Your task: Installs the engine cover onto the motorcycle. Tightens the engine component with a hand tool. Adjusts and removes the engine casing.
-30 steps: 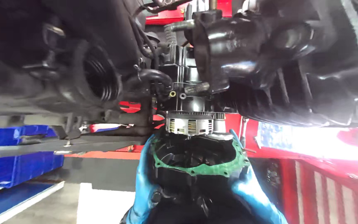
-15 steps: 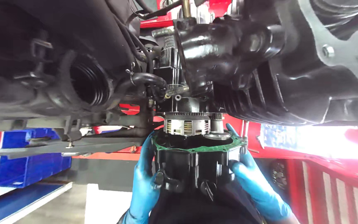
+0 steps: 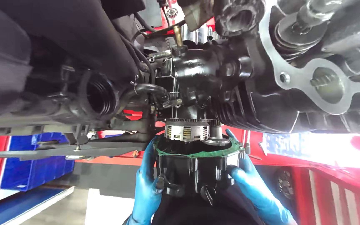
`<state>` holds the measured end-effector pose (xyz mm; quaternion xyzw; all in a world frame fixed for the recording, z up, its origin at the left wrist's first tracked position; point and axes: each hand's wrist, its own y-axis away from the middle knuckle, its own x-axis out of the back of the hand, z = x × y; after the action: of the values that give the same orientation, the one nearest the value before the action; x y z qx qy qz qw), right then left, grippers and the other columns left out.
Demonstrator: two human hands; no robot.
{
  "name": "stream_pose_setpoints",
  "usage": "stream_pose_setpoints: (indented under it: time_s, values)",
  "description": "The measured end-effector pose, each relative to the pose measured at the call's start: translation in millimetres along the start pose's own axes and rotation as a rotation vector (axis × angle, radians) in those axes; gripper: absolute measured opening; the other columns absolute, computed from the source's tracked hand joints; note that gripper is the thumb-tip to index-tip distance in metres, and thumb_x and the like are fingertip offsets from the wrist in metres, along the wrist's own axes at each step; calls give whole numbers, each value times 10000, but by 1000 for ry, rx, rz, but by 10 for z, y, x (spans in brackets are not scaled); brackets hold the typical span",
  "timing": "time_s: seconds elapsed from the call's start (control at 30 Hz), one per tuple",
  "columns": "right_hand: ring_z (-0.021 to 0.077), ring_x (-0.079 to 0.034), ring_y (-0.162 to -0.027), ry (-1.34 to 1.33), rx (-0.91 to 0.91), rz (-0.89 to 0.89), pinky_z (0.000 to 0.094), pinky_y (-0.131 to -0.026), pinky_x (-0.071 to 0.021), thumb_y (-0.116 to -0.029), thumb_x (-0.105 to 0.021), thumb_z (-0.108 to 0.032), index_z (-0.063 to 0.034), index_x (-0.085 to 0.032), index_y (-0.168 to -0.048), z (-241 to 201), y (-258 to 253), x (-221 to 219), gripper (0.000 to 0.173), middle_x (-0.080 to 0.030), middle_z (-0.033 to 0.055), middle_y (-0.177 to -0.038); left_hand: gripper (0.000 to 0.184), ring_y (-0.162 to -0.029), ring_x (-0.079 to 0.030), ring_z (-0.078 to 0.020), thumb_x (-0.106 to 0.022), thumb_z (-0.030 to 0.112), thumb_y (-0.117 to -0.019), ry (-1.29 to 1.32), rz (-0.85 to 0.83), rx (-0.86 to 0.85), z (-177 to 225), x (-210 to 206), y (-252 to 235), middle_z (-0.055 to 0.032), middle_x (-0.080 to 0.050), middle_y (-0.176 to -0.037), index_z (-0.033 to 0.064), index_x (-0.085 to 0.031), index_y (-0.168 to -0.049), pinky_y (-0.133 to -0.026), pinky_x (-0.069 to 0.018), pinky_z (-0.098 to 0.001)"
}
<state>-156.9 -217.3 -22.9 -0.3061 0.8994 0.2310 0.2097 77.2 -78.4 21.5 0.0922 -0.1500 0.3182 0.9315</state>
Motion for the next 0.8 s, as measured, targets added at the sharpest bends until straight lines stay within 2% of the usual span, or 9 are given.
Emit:
stream_pose_setpoints:
  time_s: [0.07,0.2,0.33,0.43,0.57,0.67,0.7,0.8]
  values:
    - [68,-609,-1229,30,37,-3,270,-1045,-528,-762,-873,-377,-168,-260,-1604,54,23,8,1062,-595,-45,-1417,1067,-1302,-557,-64,-642,693,-856,4,-17,-42,-66,20,28,-99,-561,-1463,-108,-349,-1497,-1108,-465,-243]
    - [101,-575,-1293,65,107,-20,280,-1073,-516,-702,-911,-375,-137,-191,-1630,190,23,44,1198,-527,-9,-1498,872,-1344,-530,-87,-677,486,-928,17,-19,-92,-158,43,72,-100,-522,-1507,-83,-360,-1507,-1138,-450,-267]
    - [120,-543,-1340,117,138,-15,288,-1108,-493,-683,-919,-430,-121,-191,-1630,216,30,43,1234,-485,11,-1545,920,-1388,-501,-143,-675,556,-917,34,-27,-113,-224,56,89,-130,-493,-1533,-71,-361,-1513,-1177,-423,-322]
    - [123,-520,-1364,141,142,-13,286,-1124,-480,-661,-927,-452,-105,-157,-1634,224,47,40,1288,-458,21,-1564,948,-1399,-488,-136,-684,576,-901,40,-36,-114,-252,76,96,-130,-479,-1545,-71,-361,-1514,-1182,-415,-315]
    - [119,-501,-1381,166,151,-14,283,-1134,-468,-665,-919,-441,-119,-144,-1643,235,58,50,1289,-430,16,-1589,998,-1394,-497,-157,-707,588,-874,48,-41,-108,-249,82,75,-172,-483,-1531,-108,-358,-1498,-1176,-424,-320]
    - [119,-472,-1408,175,186,-34,284,-1160,-442,-703,-900,-484,-73,-121,-1638,255,67,64,1284,-406,33,-1606,1121,-1396,-486,-127,-677,725,-815,58,-56,-100,-220,91,70,-142,-484,-1536,-97,-352,-1504,-1179,-409,-297]
    - [120,-463,-1416,166,195,-43,287,-1167,-435,-715,-893,-490,-67,-108,-1637,261,66,68,1283,-397,37,-1610,1123,-1392,-491,-123,-689,720,-808,61,-56,-97,-207,90,67,-137,-490,-1532,-98,-357,-1501,-1176,-413,-295]
    - [110,-472,-1407,137,194,-50,282,-1161,-438,-727,-888,-478,-90,-99,-1640,254,69,59,1268,-411,19,-1600,992,-1380,-501,-111,-737,559,-858,38,-66,-90,-161,96,55,-139,-497,-1525,-101,-364,-1498,-1166,-423,-287]
